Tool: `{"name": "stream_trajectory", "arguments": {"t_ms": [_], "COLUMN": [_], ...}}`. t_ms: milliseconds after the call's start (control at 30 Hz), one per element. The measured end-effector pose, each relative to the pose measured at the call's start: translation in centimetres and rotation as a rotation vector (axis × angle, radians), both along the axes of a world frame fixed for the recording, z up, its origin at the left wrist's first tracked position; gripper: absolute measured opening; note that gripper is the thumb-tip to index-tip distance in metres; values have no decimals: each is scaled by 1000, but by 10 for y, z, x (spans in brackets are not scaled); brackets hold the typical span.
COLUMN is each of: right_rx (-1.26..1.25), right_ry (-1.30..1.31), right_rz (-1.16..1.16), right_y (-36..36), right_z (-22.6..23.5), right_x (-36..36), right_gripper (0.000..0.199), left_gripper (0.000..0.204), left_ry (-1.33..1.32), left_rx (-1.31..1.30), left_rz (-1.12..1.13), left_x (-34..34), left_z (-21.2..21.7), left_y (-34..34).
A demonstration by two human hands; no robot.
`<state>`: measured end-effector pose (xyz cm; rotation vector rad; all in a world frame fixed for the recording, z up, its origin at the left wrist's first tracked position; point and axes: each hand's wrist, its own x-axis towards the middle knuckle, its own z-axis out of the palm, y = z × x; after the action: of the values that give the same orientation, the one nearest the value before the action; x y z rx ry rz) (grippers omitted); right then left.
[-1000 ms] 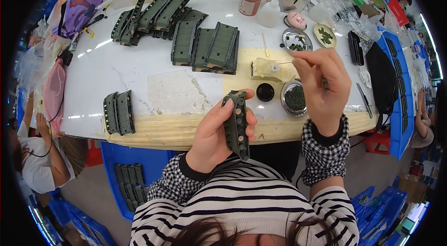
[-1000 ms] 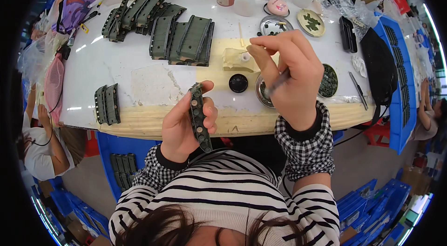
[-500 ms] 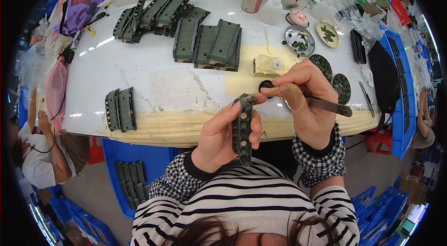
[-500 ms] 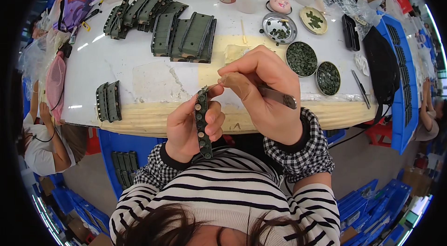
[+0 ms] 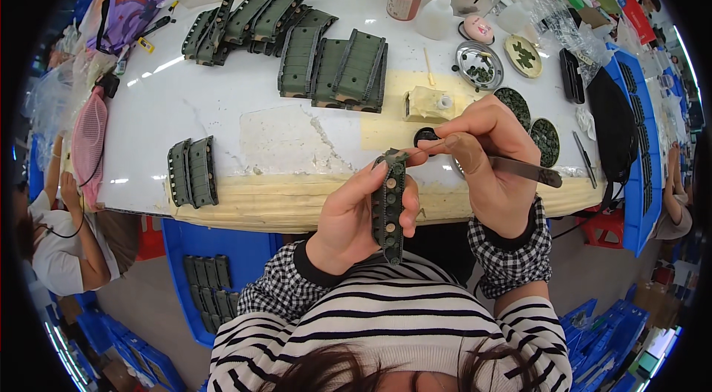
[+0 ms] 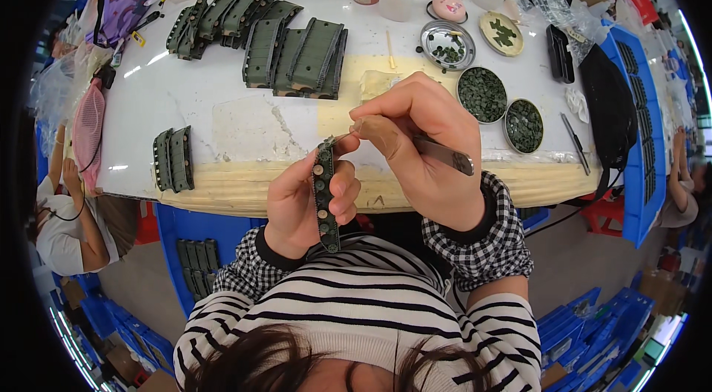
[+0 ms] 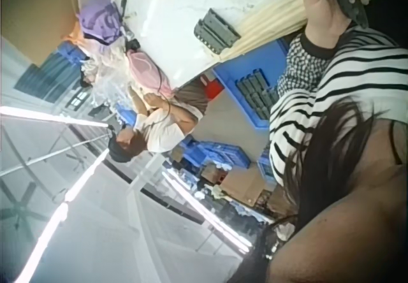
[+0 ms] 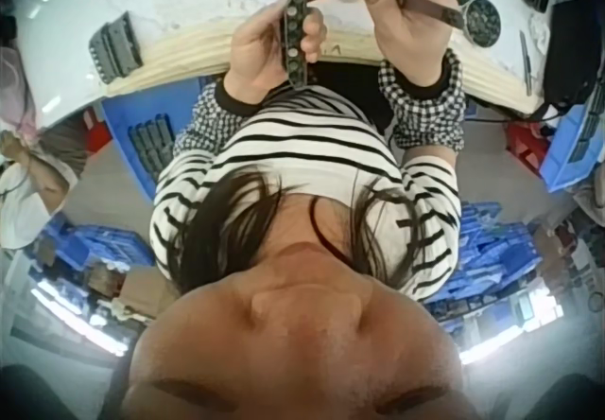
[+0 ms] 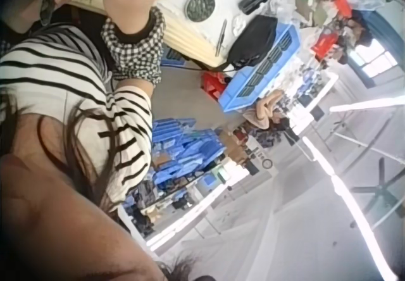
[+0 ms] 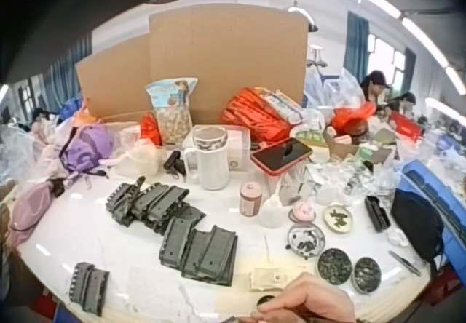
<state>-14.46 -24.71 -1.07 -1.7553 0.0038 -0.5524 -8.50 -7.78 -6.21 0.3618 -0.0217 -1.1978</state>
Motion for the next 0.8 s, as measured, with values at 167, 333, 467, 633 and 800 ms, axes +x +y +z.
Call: {"name": "stream_trajectory", "arguments": {"t_ms": [167, 333, 467, 633, 800], "right_rx": [59, 79, -421, -636, -614], "right_ry": [-5, 6, 33, 9, 7], "right_rz": [-1, -150, -419, -408, -415], "right_y": [2, -9, -33, -36, -32], "right_z": [1, 0, -12, -25, -21], "right_x": [1, 0, 8, 19, 16], "right_gripper": [9, 10, 6, 9, 9], "left_gripper": [48, 53, 61, 62, 68], "left_ry": [-14, -62, 0, -367, -649], "left_rx": [7, -6, -69, 173, 333], "left_rz": [3, 18, 31, 80, 141], "left_x": [0, 5, 9, 10, 13], "left_z": [0, -6, 9, 17, 10], "left_y": [0, 3, 2, 5, 11]}}
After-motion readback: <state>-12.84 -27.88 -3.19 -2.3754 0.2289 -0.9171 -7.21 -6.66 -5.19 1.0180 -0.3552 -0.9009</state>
